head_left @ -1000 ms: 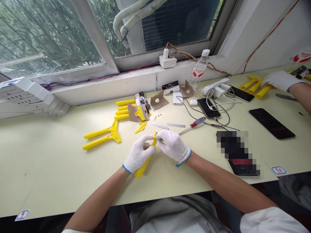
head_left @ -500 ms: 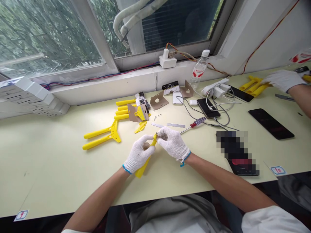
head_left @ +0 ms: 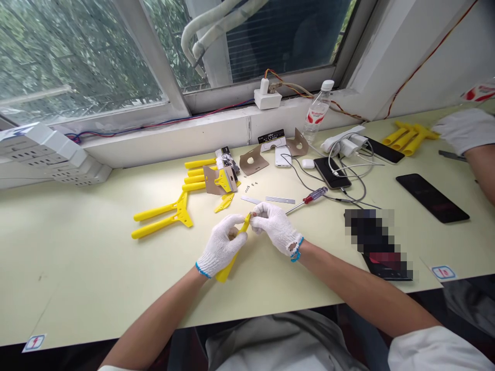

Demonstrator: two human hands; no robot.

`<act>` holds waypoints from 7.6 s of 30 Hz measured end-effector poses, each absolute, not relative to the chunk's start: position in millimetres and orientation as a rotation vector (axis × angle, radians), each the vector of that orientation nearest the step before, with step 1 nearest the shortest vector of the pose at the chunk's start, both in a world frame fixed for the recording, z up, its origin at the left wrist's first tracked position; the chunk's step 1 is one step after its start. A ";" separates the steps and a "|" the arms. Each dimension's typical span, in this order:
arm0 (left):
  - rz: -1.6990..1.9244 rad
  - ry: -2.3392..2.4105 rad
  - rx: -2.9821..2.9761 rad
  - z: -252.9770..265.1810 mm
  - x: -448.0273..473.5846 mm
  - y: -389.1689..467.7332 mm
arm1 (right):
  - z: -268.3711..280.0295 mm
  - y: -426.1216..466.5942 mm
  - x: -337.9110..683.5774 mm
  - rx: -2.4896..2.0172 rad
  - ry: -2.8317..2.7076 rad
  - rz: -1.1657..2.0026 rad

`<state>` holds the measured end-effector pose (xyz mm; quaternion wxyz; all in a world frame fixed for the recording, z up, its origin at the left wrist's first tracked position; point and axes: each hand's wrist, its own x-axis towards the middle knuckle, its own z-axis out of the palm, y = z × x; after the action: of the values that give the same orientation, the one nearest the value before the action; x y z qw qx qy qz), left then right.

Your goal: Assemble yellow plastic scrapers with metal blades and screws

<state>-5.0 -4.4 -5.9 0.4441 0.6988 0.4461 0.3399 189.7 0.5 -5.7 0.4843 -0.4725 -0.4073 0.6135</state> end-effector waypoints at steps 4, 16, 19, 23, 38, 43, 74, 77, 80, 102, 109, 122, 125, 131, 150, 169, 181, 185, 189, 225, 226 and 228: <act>0.914 1.100 1.842 -9.4 -5.7 -4.3 | -6.9 -0.7 186.4 -1.075 -0.739 1.683; 1.038 0.980 2.184 -14.1 -11.7 -1.2 | 10.6 -2.5 188.5 -0.934 -0.483 2.012; 1.020 0.987 2.203 -12.6 -12.1 -1.3 | 8.0 -1.0 189.6 -0.972 -0.547 1.998; 0.961 1.027 2.189 -11.6 -12.0 -1.9 | 5.2 0.3 189.9 -1.081 -0.711 1.870; 0.957 1.071 2.114 -13.7 -11.1 -2.0 | 2.7 -0.9 188.8 -1.121 -0.846 1.747; 0.962 1.085 2.046 -7.7 -10.0 -1.7 | -6.6 -0.4 192.4 -1.202 -1.064 1.646; 0.964 1.083 2.161 -16.5 -11.2 -3.0 | 8.7 -0.9 187.1 -1.148 -0.678 1.992; 0.952 1.042 2.250 -16.8 -13.6 -1.6 | 6.7 3.3 190.9 -1.162 -0.496 2.181; 0.940 0.999 2.310 -16.1 -16.3 0.2 | 3.7 5.5 194.9 -1.104 -0.381 2.295; 0.901 1.130 1.927 -4.6 -12.0 -1.8 | -11.9 -5.1 187.3 -1.243 -1.323 1.450; 0.638 1.106 1.399 4.2 -12.8 -2.9 | -13.4 -4.1 188.9 -1.312 -1.669 0.856; 0.719 1.035 1.224 5.5 -6.6 -3.6 | -30.4 -3.2 189.9 -1.360 -2.137 0.148; 0.713 1.030 1.224 5.5 -6.8 -2.9 | -28.4 -4.9 192.5 -1.357 -2.185 0.074; 0.688 1.027 1.239 0.6 -8.2 -1.6 | -26.0 -7.2 193.7 -1.387 -2.201 0.027; 0.714 1.109 1.353 -5.2 -5.1 -8.0 | -15.1 -7.9 186.7 -1.404 -1.845 0.569; 0.982 1.086 2.109 -13.8 -14.8 -2.8 | 11.6 -10.7 180.1 -1.044 -0.589 1.966; 0.956 0.936 2.239 -6.8 -23.8 7.1 | 19.1 -5.3 188.0 -0.967 -0.160 2.298; 0.955 0.977 2.221 -7.5 -22.2 6.2 | 10.1 -5.7 185.6 -0.974 -0.304 2.207; 0.959 1.080 2.088 -5.9 -16.3 2.5 | 2.9 -6.2 186.5 -1.055 -0.768 1.941; 0.644 1.140 1.429 4.7 -7.4 -8.0 | -8.4 -4.3 204.6 -1.072 -2.165 -0.248; 0.648 1.140 1.424 4.5 -7.0 -8.1 | -9.0 -4.2 204.4 -1.080 -2.163 -0.222; 0.657 1.140 1.418 4.0 -6.5 -8.2 | -10.1 -3.7 203.8 -1.094 -2.147 -0.142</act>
<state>-6.5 -8.2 4.0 0.5678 0.6034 0.4851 0.2797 203.8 -3.7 -10.1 0.3558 -0.4234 -0.8314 -0.0551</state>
